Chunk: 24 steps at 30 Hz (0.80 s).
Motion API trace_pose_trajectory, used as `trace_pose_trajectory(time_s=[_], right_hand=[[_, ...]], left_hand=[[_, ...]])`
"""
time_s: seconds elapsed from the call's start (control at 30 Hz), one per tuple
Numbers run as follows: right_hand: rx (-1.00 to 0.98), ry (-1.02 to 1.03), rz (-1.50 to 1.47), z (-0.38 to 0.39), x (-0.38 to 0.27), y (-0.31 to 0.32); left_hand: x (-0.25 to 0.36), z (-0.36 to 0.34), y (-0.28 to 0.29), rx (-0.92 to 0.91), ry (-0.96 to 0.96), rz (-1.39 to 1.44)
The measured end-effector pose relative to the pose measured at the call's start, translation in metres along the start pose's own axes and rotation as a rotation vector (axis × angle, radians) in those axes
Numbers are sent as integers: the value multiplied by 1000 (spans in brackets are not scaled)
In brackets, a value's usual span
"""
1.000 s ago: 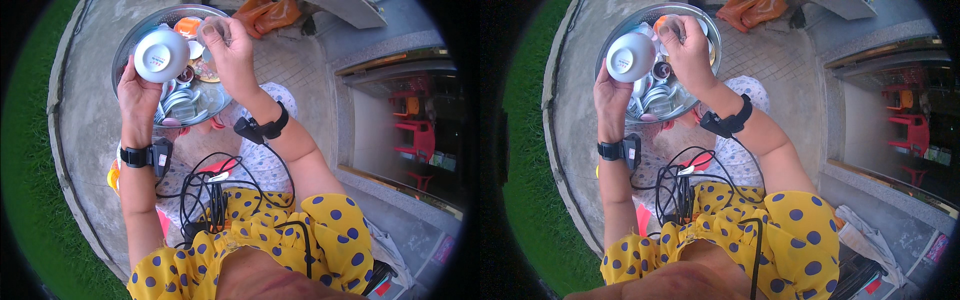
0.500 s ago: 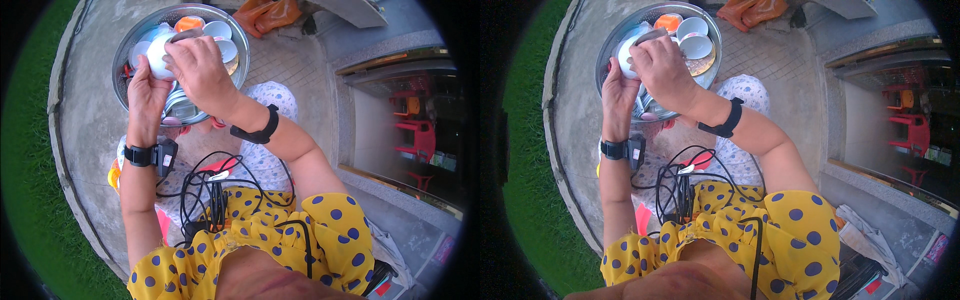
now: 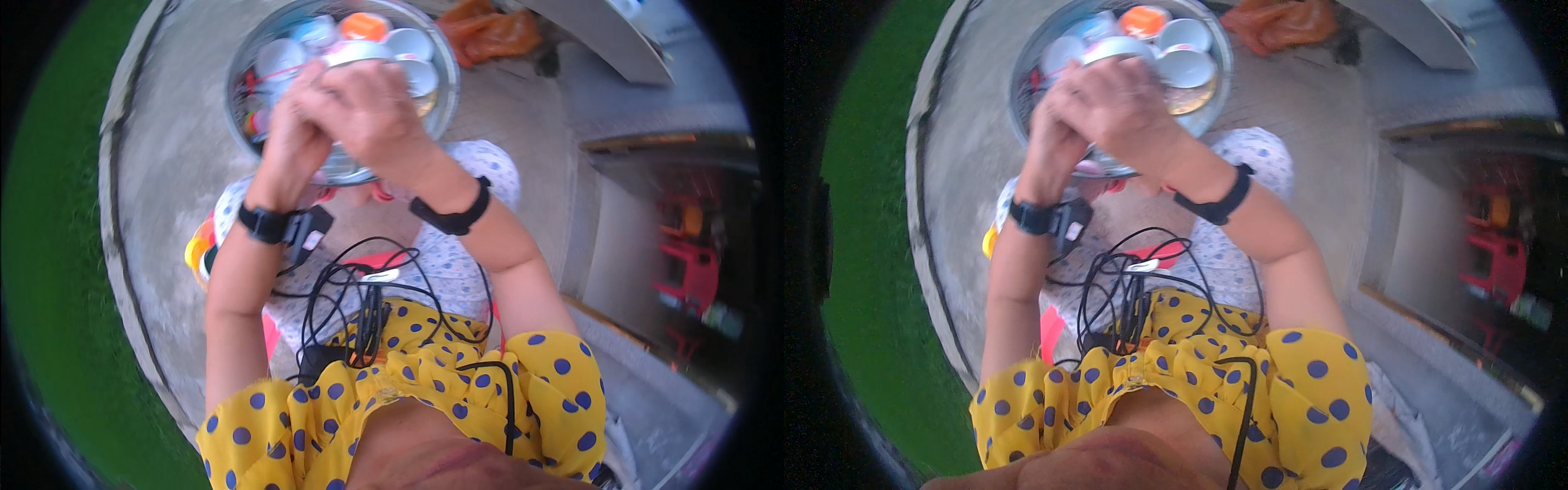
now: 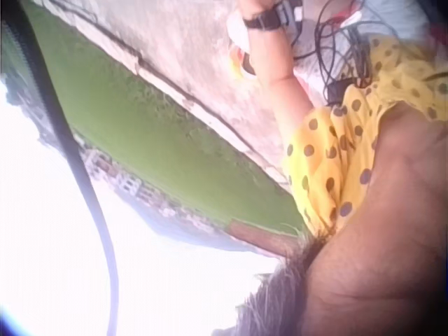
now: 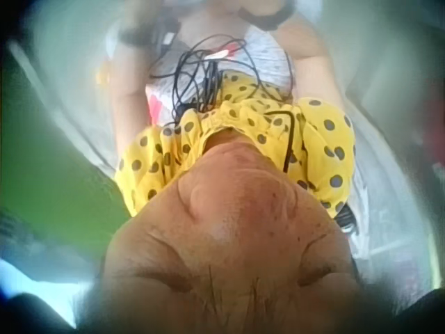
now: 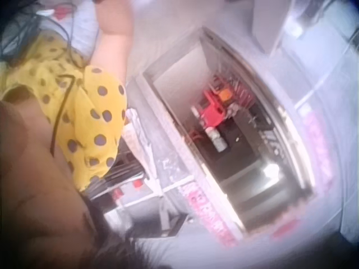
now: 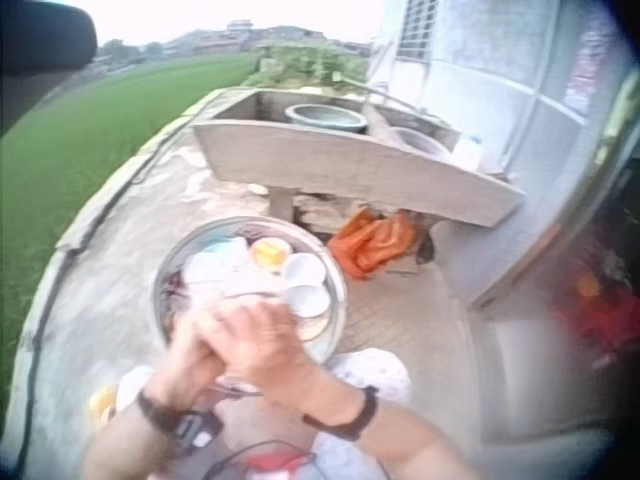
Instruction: The person scrubs various plastic kitchen items, including a red tray, a blue lid, and yellow strainers, using a grey cloth. They wipe the items thoroughly and place them into a red basket. The person also scrubs white ceramic cups and places them into the same basket.
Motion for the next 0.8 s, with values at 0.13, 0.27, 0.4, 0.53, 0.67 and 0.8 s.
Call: trace_pose_trajectory(time_s=[0.13, 0.27, 0.4, 0.53, 0.67, 0.8], right_hand=[[22, -113, 61, -2, 32, 1], [5, -540, -101, 15, 102, 14], [-2, -1020, -510, 41, 111, 0], [21, -999, -543, 36, 107, -2], [-70, -1017, -481, 34, 97, -2], [-100, -1108, -668, 44, 97, -26]], left_hand=[[6, 4, -24, -79, -125, -195], [52, 5, -41, -118, -56, -123], [157, 41, -20, 1, -239, -226], [254, 110, 26, 131, -440, -462], [278, 186, 123, 455, -413, -555], [268, 291, 273, 1031, -292, -765]])
Point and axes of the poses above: each hand's wrist, its own z-axis away from the middle knuckle, its own y-axis out of the back of the hand, x = y × z, the point moved 9 cm from there along -z, towards the middle knuckle, and after that the axes turned 10 degrees about z, right-handed, at the moved point
